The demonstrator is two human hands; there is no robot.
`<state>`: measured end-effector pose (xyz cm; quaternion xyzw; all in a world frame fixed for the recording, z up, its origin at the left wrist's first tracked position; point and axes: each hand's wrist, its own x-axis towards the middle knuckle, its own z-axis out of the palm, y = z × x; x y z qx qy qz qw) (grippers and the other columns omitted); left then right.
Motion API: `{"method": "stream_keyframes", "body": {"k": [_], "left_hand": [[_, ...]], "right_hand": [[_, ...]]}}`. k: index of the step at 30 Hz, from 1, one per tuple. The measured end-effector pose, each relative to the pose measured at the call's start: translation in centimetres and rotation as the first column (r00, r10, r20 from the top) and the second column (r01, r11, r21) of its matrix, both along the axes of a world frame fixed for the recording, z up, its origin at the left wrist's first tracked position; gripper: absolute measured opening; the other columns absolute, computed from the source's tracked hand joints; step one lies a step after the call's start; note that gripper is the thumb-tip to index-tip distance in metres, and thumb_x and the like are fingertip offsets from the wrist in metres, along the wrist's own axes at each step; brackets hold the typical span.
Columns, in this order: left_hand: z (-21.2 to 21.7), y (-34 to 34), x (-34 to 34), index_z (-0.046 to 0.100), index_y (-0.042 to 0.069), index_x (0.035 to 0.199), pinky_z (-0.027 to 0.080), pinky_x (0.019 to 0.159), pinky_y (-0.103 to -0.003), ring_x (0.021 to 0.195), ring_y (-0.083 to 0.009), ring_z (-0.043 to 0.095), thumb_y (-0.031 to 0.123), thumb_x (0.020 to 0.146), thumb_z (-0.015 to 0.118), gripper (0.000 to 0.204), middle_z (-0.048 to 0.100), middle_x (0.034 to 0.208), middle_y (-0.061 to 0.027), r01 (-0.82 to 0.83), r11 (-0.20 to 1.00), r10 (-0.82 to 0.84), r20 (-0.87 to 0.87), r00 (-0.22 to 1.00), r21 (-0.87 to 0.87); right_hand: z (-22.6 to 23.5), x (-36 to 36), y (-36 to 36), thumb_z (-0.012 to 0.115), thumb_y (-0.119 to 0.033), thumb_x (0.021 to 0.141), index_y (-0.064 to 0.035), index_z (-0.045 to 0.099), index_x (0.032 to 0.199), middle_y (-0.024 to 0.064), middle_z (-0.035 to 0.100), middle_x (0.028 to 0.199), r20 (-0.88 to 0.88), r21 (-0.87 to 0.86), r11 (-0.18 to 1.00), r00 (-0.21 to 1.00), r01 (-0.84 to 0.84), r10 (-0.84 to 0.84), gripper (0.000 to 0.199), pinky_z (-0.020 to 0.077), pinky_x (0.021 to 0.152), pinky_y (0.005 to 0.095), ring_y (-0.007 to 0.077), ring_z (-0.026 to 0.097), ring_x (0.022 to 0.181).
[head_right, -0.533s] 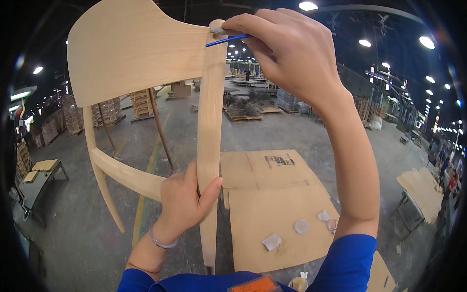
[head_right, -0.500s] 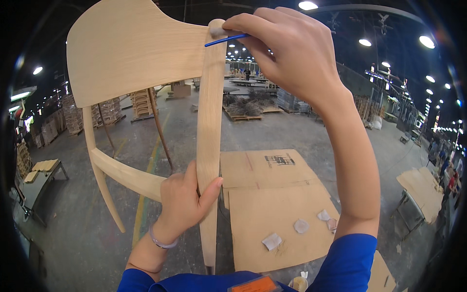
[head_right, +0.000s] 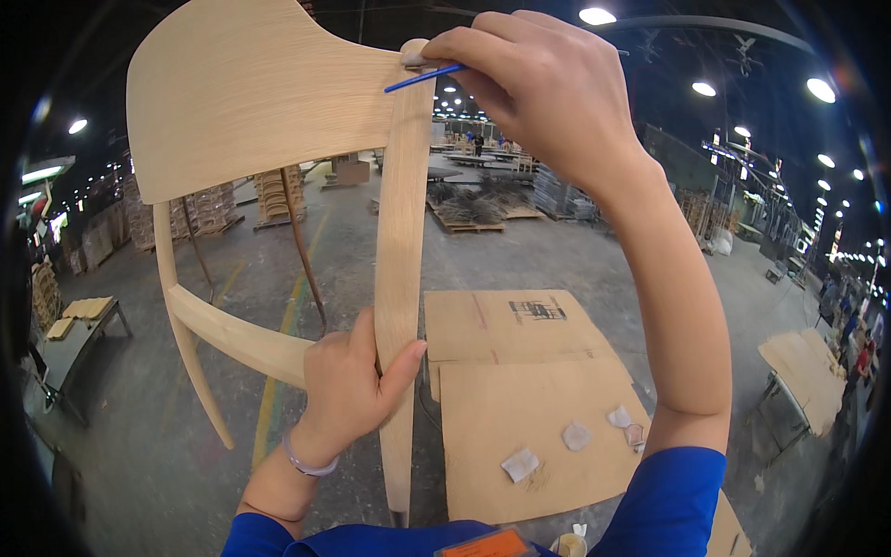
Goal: The person uses a small brush to apply a light-colored substance to the joints and edges of a wooden chair frame. They repeatedly dip the brush into a small container and carefully touch up the backrest and leg connections while holding the chair steady.
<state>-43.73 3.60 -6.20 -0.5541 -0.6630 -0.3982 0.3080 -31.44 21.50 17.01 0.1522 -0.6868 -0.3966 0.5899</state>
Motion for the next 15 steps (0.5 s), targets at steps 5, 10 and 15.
{"method": "stream_keyframes", "body": {"k": [5, 10, 15], "left_hand": [[0.1, -0.6, 0.0, 0.065, -0.002, 0.11, 0.048, 0.052, -0.039, 0.052, -0.03, 0.064, 0.038, 0.097, 0.071, 0.043, 0.064, 0.061, -0.0113, -0.01, 1.0, 0.01, 0.017, 1.0, -0.013], [-0.1, -0.8, -0.6, 0.065, -0.003, 0.113, 0.048, 0.052, -0.04, 0.052, -0.03, 0.064, 0.038, 0.097, 0.071, 0.045, 0.063, 0.061, -0.0113, -0.017, 1.0, 0.018, -0.018, 1.0, 0.01], [-0.1, -1.2, -0.9, 0.065, -0.003, 0.115, 0.048, 0.052, -0.039, 0.051, -0.0302, 0.063, 0.038, 0.097, 0.071, 0.045, 0.063, 0.061, -0.0118, -0.006, 1.0, 0.006, 0.009, 1.0, -0.008]], "right_hand": [[-0.3, -0.2, -0.5, 0.077, -0.007, 0.082, -0.0167, 0.078, 0.11, 0.0007, 0.069, 0.083, 0.03, -0.009, 1.0, 0.999, -0.016, 0.016, 0.029, 0.0511, 0.065, 0.0354, 0.0212, 0.065, 0.075], [-0.1, -0.8, -0.9, 0.076, -0.005, 0.082, -0.0158, 0.078, 0.109, 0.001, 0.068, 0.083, 0.002, -0.036, 0.999, 1.0, -0.003, 0.003, 0.029, 0.0507, 0.065, 0.0348, 0.0209, 0.065, 0.076], [-0.5, -0.8, -1.1, 0.075, -0.002, 0.079, -0.0151, 0.079, 0.107, 0.0016, 0.068, 0.083, 0.08, -0.019, 1.0, 0.997, -0.013, 0.014, 0.032, 0.0506, 0.064, 0.0349, 0.0213, 0.065, 0.075]]}}
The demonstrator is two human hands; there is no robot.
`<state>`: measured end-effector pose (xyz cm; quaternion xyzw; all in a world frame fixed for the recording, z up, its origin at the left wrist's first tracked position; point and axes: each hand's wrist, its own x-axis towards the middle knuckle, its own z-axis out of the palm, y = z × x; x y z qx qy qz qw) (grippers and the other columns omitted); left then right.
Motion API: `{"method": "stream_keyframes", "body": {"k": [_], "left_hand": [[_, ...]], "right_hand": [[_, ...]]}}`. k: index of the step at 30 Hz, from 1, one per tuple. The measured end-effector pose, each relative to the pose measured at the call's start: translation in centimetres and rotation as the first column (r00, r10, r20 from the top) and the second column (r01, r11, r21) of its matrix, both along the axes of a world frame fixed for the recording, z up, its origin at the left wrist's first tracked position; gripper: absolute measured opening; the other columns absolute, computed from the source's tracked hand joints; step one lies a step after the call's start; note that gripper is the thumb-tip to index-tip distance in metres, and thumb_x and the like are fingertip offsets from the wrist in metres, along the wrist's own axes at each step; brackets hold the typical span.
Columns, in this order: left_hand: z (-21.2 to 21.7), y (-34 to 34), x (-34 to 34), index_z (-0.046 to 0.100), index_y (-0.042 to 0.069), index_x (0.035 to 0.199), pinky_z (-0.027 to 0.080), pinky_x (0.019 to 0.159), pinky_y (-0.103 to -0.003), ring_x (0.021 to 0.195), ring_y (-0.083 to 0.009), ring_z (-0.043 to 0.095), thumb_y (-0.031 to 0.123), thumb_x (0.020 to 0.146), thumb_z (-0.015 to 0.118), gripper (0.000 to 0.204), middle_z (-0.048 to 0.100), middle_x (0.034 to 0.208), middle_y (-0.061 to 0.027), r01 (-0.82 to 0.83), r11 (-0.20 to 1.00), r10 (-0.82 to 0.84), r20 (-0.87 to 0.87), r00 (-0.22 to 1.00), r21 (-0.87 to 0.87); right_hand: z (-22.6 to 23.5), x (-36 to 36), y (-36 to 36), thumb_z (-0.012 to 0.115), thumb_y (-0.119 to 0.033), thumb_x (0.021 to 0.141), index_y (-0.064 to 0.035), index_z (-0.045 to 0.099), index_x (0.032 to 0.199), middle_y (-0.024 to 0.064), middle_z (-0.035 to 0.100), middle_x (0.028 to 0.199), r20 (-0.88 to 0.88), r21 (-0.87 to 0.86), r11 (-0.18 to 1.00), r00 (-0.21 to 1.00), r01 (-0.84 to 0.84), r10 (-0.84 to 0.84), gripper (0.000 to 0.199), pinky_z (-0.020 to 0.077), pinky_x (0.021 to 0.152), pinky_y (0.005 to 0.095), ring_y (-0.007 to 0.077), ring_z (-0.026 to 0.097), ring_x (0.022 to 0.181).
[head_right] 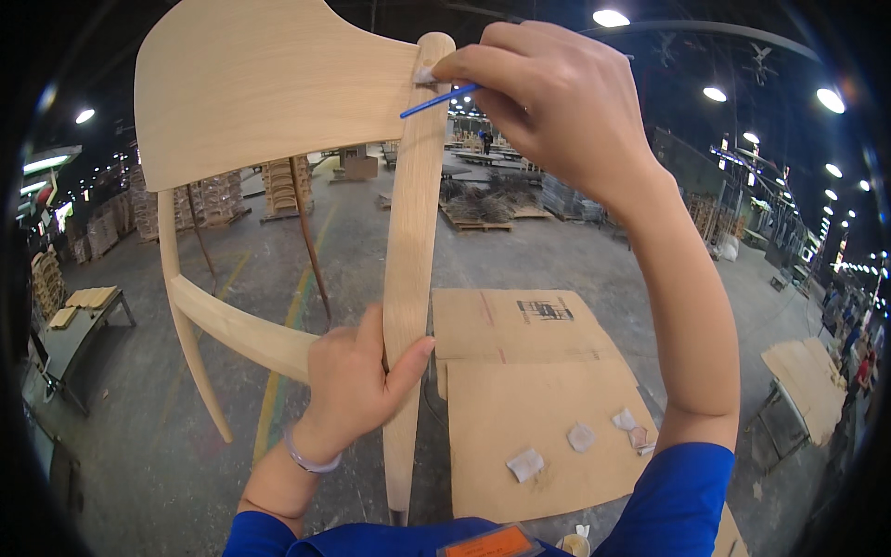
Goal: The person uses a small brush to apply a light-colored substance to the joints and edges of a wooden chair frame. They repeatedly dip the brush into a small container and carefully touch up the backrest and leg connections while holding the chair steady.
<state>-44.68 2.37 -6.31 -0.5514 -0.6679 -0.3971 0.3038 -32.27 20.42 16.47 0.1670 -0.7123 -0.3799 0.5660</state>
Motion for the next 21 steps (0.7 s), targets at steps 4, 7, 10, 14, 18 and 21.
{"method": "stream_keyframes", "body": {"k": [4, 7, 10, 14, 18, 21], "left_hand": [[0.1, -0.1, -0.1, 0.065, -0.003, 0.113, 0.048, 0.052, -0.04, 0.052, -0.0307, 0.063, 0.037, 0.097, 0.072, 0.043, 0.063, 0.061, -0.0118, -0.008, 1.0, 0.008, -0.001, 1.0, 0.007], [0.1, -0.1, -0.4, 0.066, -0.002, 0.111, 0.047, 0.052, -0.04, 0.052, -0.031, 0.063, 0.036, 0.096, 0.072, 0.041, 0.064, 0.062, -0.0121, -0.018, 1.0, 0.018, -0.018, 1.0, 0.017], [0.0, 0.2, -0.8, 0.065, -0.003, 0.109, 0.047, 0.05, -0.039, 0.049, -0.0293, 0.062, 0.039, 0.096, 0.073, 0.044, 0.061, 0.058, -0.0102, -0.014, 0.999, 0.016, -0.038, 0.999, 0.051], [-0.2, 0.0, -1.3, 0.065, -0.003, 0.109, 0.048, 0.05, -0.039, 0.048, -0.0287, 0.062, 0.042, 0.095, 0.073, 0.048, 0.061, 0.057, -0.0097, -0.019, 0.999, 0.02, -0.018, 1.0, 0.049], [-0.1, -0.1, -1.5, 0.065, -0.002, 0.109, 0.047, 0.05, -0.039, 0.048, -0.0293, 0.062, 0.042, 0.095, 0.074, 0.047, 0.062, 0.059, -0.0108, -0.028, 0.997, 0.03, -0.025, 0.999, 0.07], [-0.1, 0.1, -1.8, 0.065, -0.002, 0.109, 0.047, 0.05, -0.04, 0.048, -0.0297, 0.061, 0.04, 0.095, 0.075, 0.045, 0.062, 0.059, -0.0111, -0.033, 0.997, 0.034, -0.005, 0.999, 0.075]], "right_hand": [[0.7, -0.8, -0.1, 0.074, 0.0, 0.077, -0.0148, 0.079, 0.106, 0.0019, 0.068, 0.083, -0.038, 0.017, 0.999, 0.999, -0.032, 0.033, 0.033, 0.05, 0.063, 0.0354, 0.022, 0.065, 0.074], [0.7, -1.0, -0.2, 0.075, -0.002, 0.079, -0.0147, 0.079, 0.105, 0.0017, 0.068, 0.083, 0.003, 0.014, 0.998, 0.998, -0.057, 0.057, 0.029, 0.0494, 0.062, 0.0359, 0.0228, 0.064, 0.073], [0.6, -0.5, -0.4, 0.075, -0.004, 0.083, -0.0149, 0.078, 0.104, 0.0022, 0.068, 0.082, 0.027, 0.04, 0.999, 1.0, 0.012, -0.013, 0.024, 0.0487, 0.06, 0.0365, 0.0246, 0.064, 0.07], [1.0, -1.0, -0.7, 0.072, -0.007, 0.089, -0.0101, 0.072, 0.103, 0.0034, 0.067, 0.08, -0.004, 0.122, 0.992, 1.0, 0.007, -0.006, 0.014, 0.0524, 0.061, 0.035, 0.0221, 0.067, 0.069], [0.7, -1.2, -0.9, 0.071, -0.005, 0.08, -0.0125, 0.073, 0.098, 0.0049, 0.063, 0.077, 0.13, -0.005, 0.989, 0.98, -0.151, 0.15, 0.02, 0.0508, 0.064, 0.0421, 0.0283, 0.066, 0.076], [1.1, -1.3, -0.8, 0.07, -0.004, 0.082, -0.012, 0.074, 0.1, 0.0063, 0.068, 0.081, 0.129, -0.053, 0.992, 0.985, -0.111, 0.117, 0.02, 0.053, 0.067, 0.0415, 0.029, 0.069, 0.079]]}}
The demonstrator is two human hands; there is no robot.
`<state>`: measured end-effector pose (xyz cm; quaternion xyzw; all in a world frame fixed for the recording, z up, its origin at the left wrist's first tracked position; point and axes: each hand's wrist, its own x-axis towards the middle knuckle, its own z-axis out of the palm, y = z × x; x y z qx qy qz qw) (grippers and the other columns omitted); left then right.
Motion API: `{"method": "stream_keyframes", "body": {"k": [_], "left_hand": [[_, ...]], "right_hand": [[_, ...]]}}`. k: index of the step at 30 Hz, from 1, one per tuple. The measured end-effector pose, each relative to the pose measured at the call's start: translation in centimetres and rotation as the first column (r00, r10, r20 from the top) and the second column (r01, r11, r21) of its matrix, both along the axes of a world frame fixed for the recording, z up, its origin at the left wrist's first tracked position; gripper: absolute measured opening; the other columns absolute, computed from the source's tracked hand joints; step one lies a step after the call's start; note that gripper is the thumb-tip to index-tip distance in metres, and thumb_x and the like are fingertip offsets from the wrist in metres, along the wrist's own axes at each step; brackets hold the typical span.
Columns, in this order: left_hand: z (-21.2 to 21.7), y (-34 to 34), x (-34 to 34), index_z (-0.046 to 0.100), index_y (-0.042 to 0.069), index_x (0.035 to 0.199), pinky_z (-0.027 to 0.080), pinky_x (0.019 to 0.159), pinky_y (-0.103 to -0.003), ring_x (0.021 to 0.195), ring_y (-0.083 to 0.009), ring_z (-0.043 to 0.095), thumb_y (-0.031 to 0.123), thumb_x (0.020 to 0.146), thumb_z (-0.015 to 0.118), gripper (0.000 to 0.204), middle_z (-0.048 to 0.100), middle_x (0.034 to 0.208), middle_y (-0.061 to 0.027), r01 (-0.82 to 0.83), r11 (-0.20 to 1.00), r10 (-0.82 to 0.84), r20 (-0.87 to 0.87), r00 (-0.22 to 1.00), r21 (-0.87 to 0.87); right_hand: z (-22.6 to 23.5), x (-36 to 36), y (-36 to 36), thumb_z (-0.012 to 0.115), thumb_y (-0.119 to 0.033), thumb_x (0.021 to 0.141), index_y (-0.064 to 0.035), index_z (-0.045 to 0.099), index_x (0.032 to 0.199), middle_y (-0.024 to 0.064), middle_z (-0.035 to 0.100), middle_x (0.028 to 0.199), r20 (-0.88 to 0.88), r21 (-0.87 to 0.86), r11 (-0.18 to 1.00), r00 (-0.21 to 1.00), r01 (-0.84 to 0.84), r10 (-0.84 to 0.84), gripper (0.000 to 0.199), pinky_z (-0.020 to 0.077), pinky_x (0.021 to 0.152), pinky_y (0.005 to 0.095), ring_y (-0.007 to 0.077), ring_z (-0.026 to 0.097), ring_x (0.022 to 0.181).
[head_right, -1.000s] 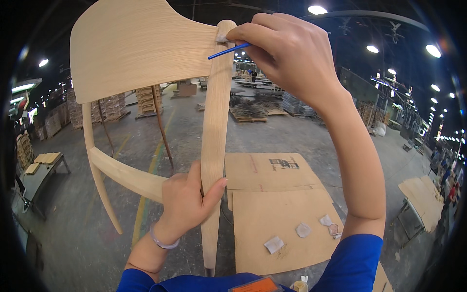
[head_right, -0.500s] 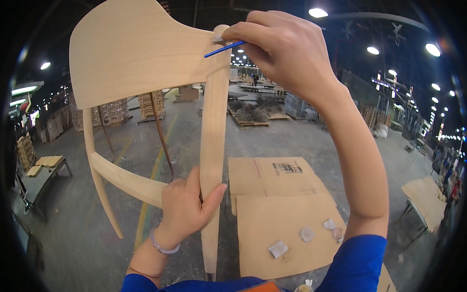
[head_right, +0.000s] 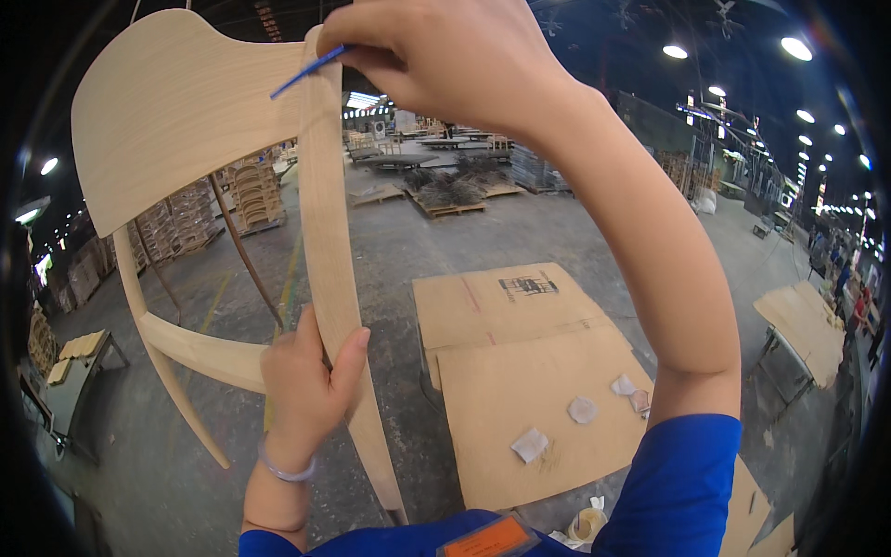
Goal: The person uses a small brush to apply a light-colored substance to the joints and edges of a wooden chair frame. They repeatedly dip the brush into a small container and carefully touch up the backrest and leg connections while holding the chair steady.
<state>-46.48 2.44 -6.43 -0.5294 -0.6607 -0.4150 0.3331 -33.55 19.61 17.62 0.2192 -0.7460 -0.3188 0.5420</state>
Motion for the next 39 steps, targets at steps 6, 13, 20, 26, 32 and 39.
{"method": "stream_keyframes", "body": {"k": [6, 13, 20, 26, 32, 39], "left_hand": [[0.0, 0.7, -1.0, 0.065, -0.002, 0.109, 0.047, 0.051, -0.041, 0.049, -0.0303, 0.061, 0.038, 0.095, 0.075, 0.044, 0.062, 0.058, -0.0114, -0.019, 0.998, 0.019, 0.0, 1.0, 0.053], [0.0, 3.5, -2.0, 0.06, -0.004, 0.124, 0.052, 0.082, -0.044, 0.086, -0.0337, 0.067, 0.036, 0.095, 0.077, 0.052, 0.068, 0.093, -0.0182, -0.116, 0.974, 0.123, -0.026, 0.992, 0.193], [-6.7, 4.3, 0.0, 0.057, -0.002, 0.131, 0.047, 0.1, -0.045, 0.109, -0.0334, 0.063, 0.019, 0.099, 0.063, 0.038, 0.064, 0.121, -0.0189, 0.39, 0.853, -0.416, -0.001, 0.91, 0.346], [-16.0, 5.9, 6.5, 0.047, -0.005, 0.148, 0.044, 0.112, -0.039, 0.131, -0.0244, 0.058, 0.044, 0.108, 0.058, 0.065, 0.06, 0.14, -0.0163, 0.804, 0.514, -0.586, 0.807, 0.075, 0.298], [-17.9, 5.6, 6.9, 0.04, -0.006, 0.156, 0.043, 0.118, -0.044, 0.137, -0.032, 0.057, 0.046, 0.113, 0.044, 0.068, 0.056, 0.15, -0.025, 0.8, 0.528, -0.384, 0.92, -0.075, 0.286], [-14.5, 0.8, 3.8, 0.061, -0.002, 0.131, 0.06, 0.084, -0.033, 0.089, -0.0183, 0.072, 0.032, 0.114, 0.048, 0.04, 0.074, 0.109, -0.0166, 0.244, 0.832, -0.555, 0.736, 0.387, 0.499]], "right_hand": [[-3.4, 2.4, 2.0, 0.08, -0.021, 0.088, -0.0191, 0.079, 0.102, 0.0003, 0.072, 0.083, -0.197, -0.309, 0.944, 0.979, -0.113, 0.052, 0.014, 0.0509, 0.061, 0.0337, 0.0202, 0.068, 0.068], [-22.2, 8.2, 1.5, 0.075, -0.005, 0.087, -0.0085, 0.072, 0.105, 0.0062, 0.075, 0.083, 0.176, -0.852, 0.513, 0.979, 0.1, 0.102, 0.019, 0.0551, 0.066, 0.0322, 0.0228, 0.074, 0.076], [-34.2, 9.4, -1.1, 0.07, -0.001, 0.095, 0.0002, 0.072, 0.108, 0.0074, 0.078, 0.099, 0.165, -0.95, -0.19, 0.914, 0.249, 0.37, 0.012, 0.058, 0.081, 0.0294, 0.016, 0.076, 0.095], [-37.6, 9.9, -1.2, 0.072, -0.009, 0.097, -0.0016, 0.071, 0.114, 0.0074, 0.076, 0.097, 0.073, -0.888, -0.355, 0.853, 0.291, 0.517, 0.018, 0.0553, 0.076, 0.0282, 0.0141, 0.073, 0.086], [-39.8, 8.8, -0.4, 0.075, -0.017, 0.098, -0.0052, 0.071, 0.117, 0.0088, 0.075, 0.098, 0.188, -0.872, -0.26, 0.775, 0.414, 0.604, 0.023, 0.0512, 0.074, 0.0294, 0.0147, 0.067, 0.086], [-40.0, 8.3, -0.5, 0.066, -0.027, 0.105, -0.0039, 0.072, 0.116, 0.0077, 0.067, 0.108, 0.142, -0.869, -0.256, 0.71, 0.423, 0.689, 0.026, 0.0491, 0.07, 0.033, 0.0179, 0.064, 0.08]]}}
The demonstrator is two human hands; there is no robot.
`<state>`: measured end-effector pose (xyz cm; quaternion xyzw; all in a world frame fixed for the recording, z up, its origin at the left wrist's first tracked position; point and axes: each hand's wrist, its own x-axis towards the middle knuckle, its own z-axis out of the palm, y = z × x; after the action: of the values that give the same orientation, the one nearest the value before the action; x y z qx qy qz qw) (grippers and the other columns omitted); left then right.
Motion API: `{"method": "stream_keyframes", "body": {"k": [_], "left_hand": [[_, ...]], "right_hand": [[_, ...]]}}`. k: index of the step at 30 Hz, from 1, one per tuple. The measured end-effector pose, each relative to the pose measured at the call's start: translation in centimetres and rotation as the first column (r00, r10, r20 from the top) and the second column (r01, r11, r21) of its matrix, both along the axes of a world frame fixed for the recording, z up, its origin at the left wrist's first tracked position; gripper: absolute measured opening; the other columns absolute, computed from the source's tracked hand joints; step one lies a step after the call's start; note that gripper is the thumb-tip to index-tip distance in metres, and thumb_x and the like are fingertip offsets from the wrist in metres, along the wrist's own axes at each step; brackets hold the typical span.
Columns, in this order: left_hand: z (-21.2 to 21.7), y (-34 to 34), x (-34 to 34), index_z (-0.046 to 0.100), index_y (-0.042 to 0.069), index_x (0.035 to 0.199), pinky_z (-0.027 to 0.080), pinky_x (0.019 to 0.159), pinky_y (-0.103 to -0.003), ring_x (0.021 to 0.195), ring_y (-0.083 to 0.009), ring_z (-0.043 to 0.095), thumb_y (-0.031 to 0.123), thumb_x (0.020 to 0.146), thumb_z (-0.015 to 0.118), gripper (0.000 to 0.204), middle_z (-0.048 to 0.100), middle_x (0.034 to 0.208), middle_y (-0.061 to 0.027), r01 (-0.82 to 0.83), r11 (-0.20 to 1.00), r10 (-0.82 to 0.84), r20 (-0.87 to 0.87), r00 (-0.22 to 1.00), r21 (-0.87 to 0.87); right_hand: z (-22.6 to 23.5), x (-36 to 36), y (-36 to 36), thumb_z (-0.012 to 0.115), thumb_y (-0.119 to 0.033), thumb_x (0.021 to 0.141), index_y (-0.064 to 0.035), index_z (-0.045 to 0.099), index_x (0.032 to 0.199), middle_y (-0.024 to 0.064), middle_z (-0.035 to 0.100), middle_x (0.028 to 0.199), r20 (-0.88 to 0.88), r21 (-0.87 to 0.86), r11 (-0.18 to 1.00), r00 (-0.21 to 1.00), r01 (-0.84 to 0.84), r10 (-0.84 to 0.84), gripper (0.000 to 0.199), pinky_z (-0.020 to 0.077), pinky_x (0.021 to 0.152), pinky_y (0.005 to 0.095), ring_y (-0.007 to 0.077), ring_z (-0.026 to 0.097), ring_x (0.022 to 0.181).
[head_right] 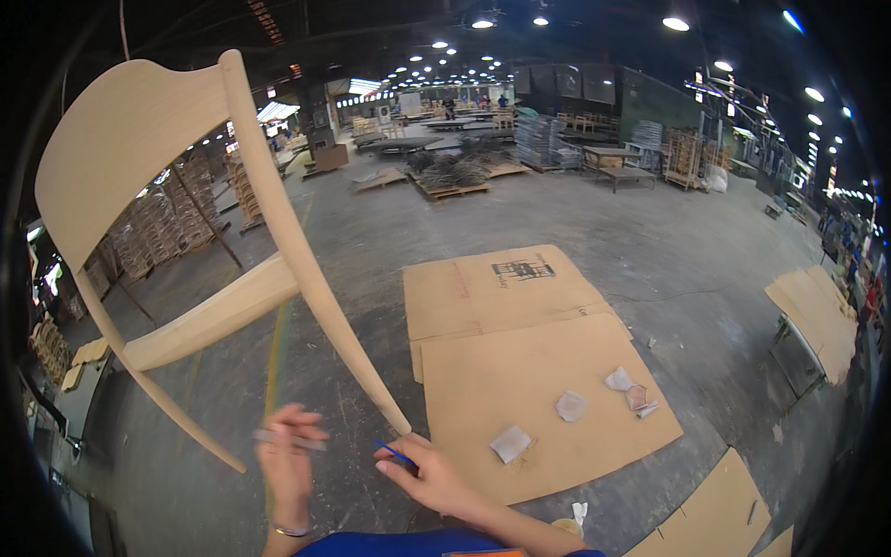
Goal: The person uses a small brush to apply a light-colored substance to the joints and edges of a wooden chair frame. They repeatedly dip the brush into a small container and carefully touch up the backrest and leg connections while holding the chair steady.
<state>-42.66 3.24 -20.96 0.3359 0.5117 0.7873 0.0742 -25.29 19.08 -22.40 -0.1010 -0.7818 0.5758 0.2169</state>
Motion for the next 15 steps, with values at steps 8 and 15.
{"method": "stream_keyframes", "body": {"k": [8, 15], "left_hand": [[5.8, -18.8, -13.1, 0.067, 0.003, 0.135, 0.036, 0.066, -0.023, 0.072, -0.0025, 0.044, 0.031, 0.112, 0.054, 0.038, 0.058, 0.088, 0.0014, -0.89, 0.413, 0.91, -0.117, 0.397, 0.193], [5.8, -28.9, -26.9, 0.066, 0.004, 0.138, 0.044, 0.078, -0.024, 0.086, -0.0032, 0.052, 0.042, 0.111, 0.053, 0.049, 0.069, 0.123, -0.0041, -0.744, 0.668, 0.721, -0.222, 0.656, -0.029]], "right_hand": [[1.3, -2.9, -4.2, 0.038, -0.031, 0.115, 0.0034, 0.071, 0.119, 0.0057, 0.063, 0.096, -0.09, -0.389, 0.911, 0.989, -0.14, 0.113, 0.048, 0.0487, 0.089, 0.0327, 0.015, 0.058, 0.095], [-0.3, -9.2, -12.2, 0.032, -0.038, 0.114, 0.0001, 0.076, 0.111, -0.0004, 0.056, 0.086, -0.129, -0.14, 0.982, 0.981, 0.126, -0.144, 0.059, 0.0411, 0.084, 0.03, 0.0127, 0.051, 0.087]]}}
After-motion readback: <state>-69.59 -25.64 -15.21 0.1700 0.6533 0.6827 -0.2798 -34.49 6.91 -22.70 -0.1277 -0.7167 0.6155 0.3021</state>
